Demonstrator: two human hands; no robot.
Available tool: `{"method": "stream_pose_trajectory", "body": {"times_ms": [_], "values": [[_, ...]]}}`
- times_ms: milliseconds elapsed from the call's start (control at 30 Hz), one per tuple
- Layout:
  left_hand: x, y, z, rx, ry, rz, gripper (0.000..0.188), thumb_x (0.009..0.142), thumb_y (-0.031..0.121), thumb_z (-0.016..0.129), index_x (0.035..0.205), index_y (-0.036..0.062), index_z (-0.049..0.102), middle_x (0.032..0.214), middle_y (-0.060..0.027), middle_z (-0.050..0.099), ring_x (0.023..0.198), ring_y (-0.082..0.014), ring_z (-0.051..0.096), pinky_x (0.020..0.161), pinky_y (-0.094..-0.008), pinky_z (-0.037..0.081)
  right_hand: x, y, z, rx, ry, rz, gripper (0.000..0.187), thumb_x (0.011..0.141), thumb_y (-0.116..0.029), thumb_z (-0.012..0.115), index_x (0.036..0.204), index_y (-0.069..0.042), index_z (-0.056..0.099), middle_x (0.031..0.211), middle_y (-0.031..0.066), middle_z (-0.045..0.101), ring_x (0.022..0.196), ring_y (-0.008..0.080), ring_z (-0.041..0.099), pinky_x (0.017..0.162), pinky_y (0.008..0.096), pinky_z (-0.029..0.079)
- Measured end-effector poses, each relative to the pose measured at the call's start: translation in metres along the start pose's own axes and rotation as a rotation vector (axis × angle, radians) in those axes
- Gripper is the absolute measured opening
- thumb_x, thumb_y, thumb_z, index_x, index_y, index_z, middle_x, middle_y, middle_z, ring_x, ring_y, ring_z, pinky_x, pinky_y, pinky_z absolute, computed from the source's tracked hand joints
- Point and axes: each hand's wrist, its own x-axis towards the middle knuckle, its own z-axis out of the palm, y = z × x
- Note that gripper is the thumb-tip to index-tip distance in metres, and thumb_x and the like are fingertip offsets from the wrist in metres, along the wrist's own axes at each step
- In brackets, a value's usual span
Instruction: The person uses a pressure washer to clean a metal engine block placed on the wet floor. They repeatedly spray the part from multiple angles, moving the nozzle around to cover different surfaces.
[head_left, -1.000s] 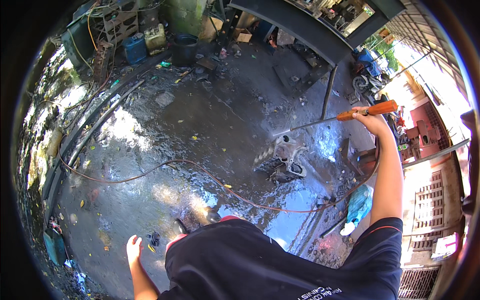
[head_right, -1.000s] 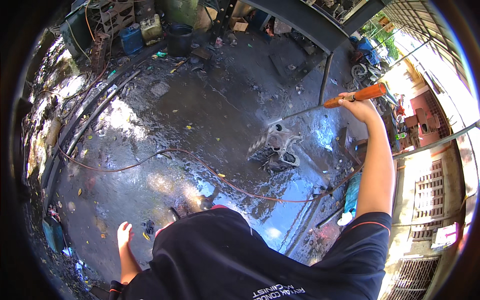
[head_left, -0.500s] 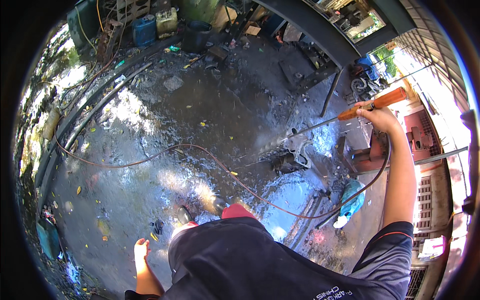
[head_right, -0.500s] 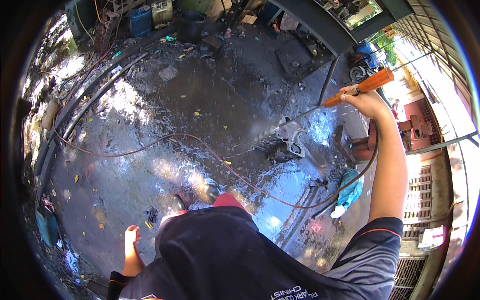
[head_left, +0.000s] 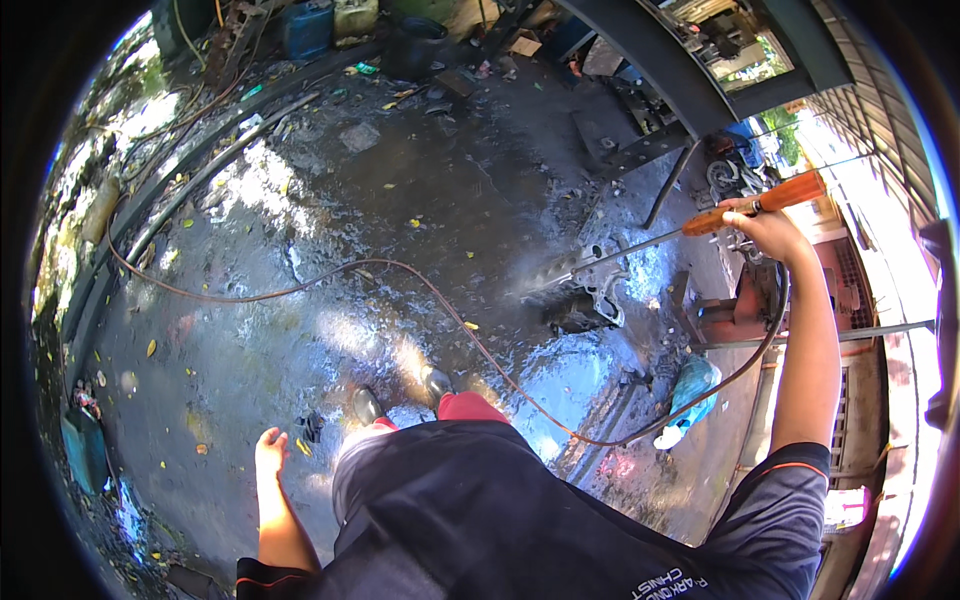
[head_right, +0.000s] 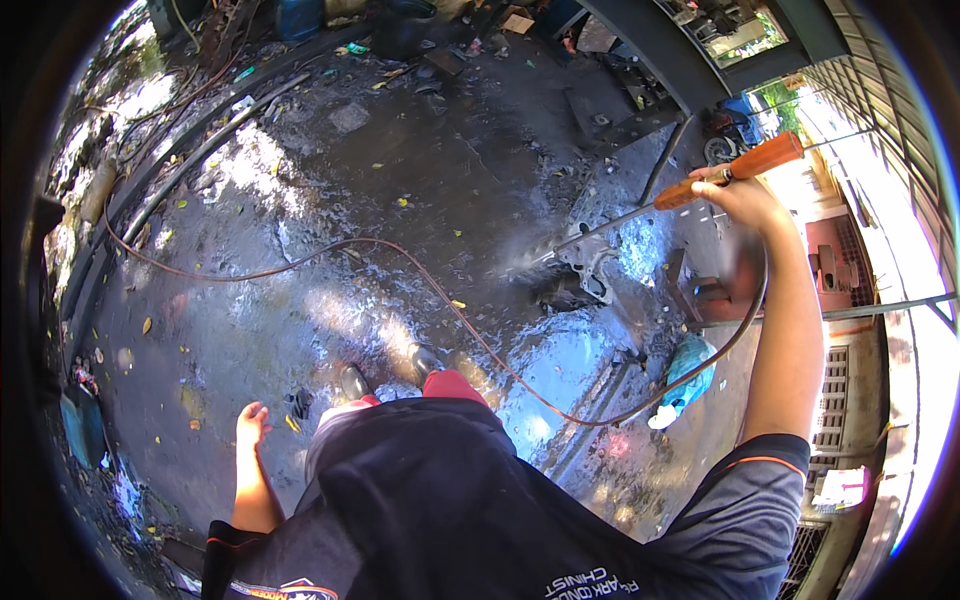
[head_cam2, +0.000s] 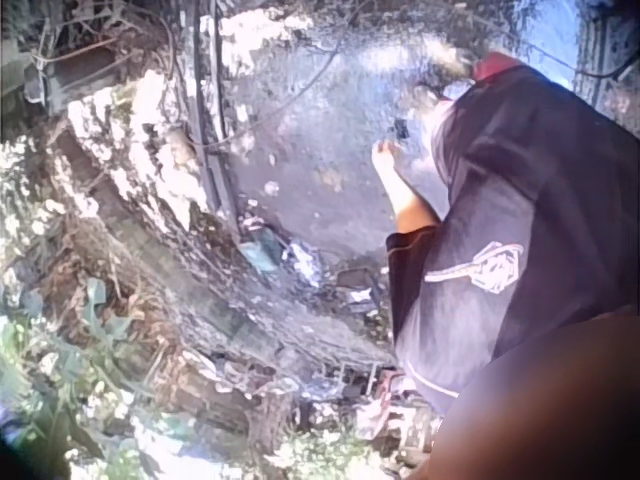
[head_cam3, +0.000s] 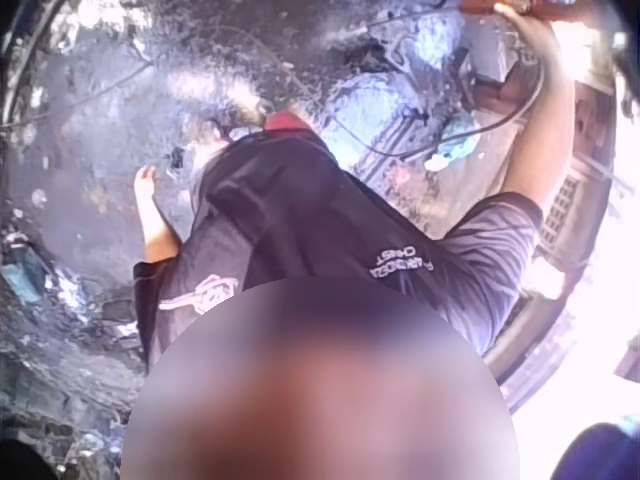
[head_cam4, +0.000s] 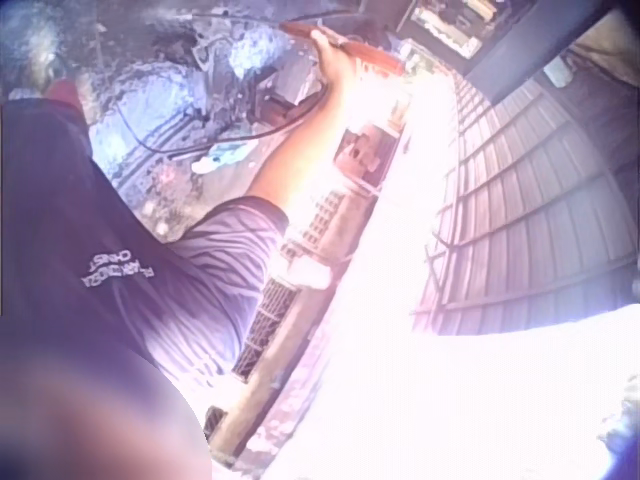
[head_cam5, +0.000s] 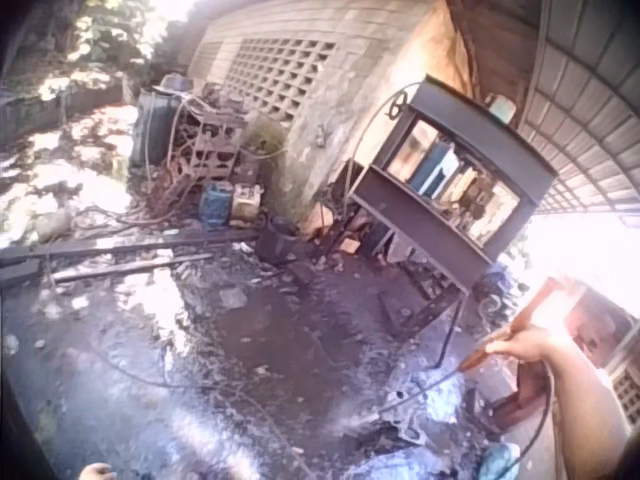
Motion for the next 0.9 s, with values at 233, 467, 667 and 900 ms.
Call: {"method": "stream_pose_trajectory", "body": {"times_ms": [233,467,667,900], "values": [[-0.004,-0.007,-0.017,-0.028,-0.001,-0.078,0.047,0.09,0.016,0.068,0.132,-0.0001,0.054,0.13,-0.0156,0.059,0.1,-0.0235,0.066,0.069,-0.032,0.058,0.008,-0.023,0.005,-0.043,-0.062,-0.013,0.044,0.093,-0.041,0.059,0.121,-0.008,0.066,0.114,0.0113,0.07,0.105,0.0236,0.064,0.095,0.0334,0.046],[-0.003,-0.061,-0.01,-0.028,0.019,-0.102,0.046,0.089,0.025,0.069,0.13,0.0099,0.055,0.102,-0.0065,0.065,0.077,-0.0224,0.067,0.059,-0.0339,0.049,0.025,-0.034,0.009,-0.156,-0.055,-0.072,0.046,0.093,-0.045,0.059,0.122,-0.009,0.066,0.115,0.0101,0.07,0.106,0.0248,0.065,0.093,0.0337,0.047],[0.01,-0.096,-0.006,-0.034,0.004,-0.071,0.044,0.09,0.03,0.068,0.129,0.0145,0.055,0.088,-0.0018,0.066,0.069,-0.0227,0.067,0.054,-0.0337,0.044,0.023,-0.052,0.001,-0.163,-0.057,-0.018,0.045,0.093,-0.044,0.06,0.122,-0.011,0.066,0.114,0.0108,0.07,0.108,0.0259,0.065,0.094,0.0349,0.047],[0.011,-0.066,-0.008,-0.039,0.016,-0.026,0.044,0.09,0.03,0.068,0.129,0.0141,0.056,0.088,-0.0019,0.067,0.068,-0.0222,0.066,0.051,-0.0331,0.043,0.017,-0.072,-0.011,-0.101,0.047,0.022,0.037,0.089,-0.034,0.067,0.116,-0.009,0.07,0.108,0.0107,0.072,0.101,0.0237,0.067,0.089,0.0335,0.049]]}}
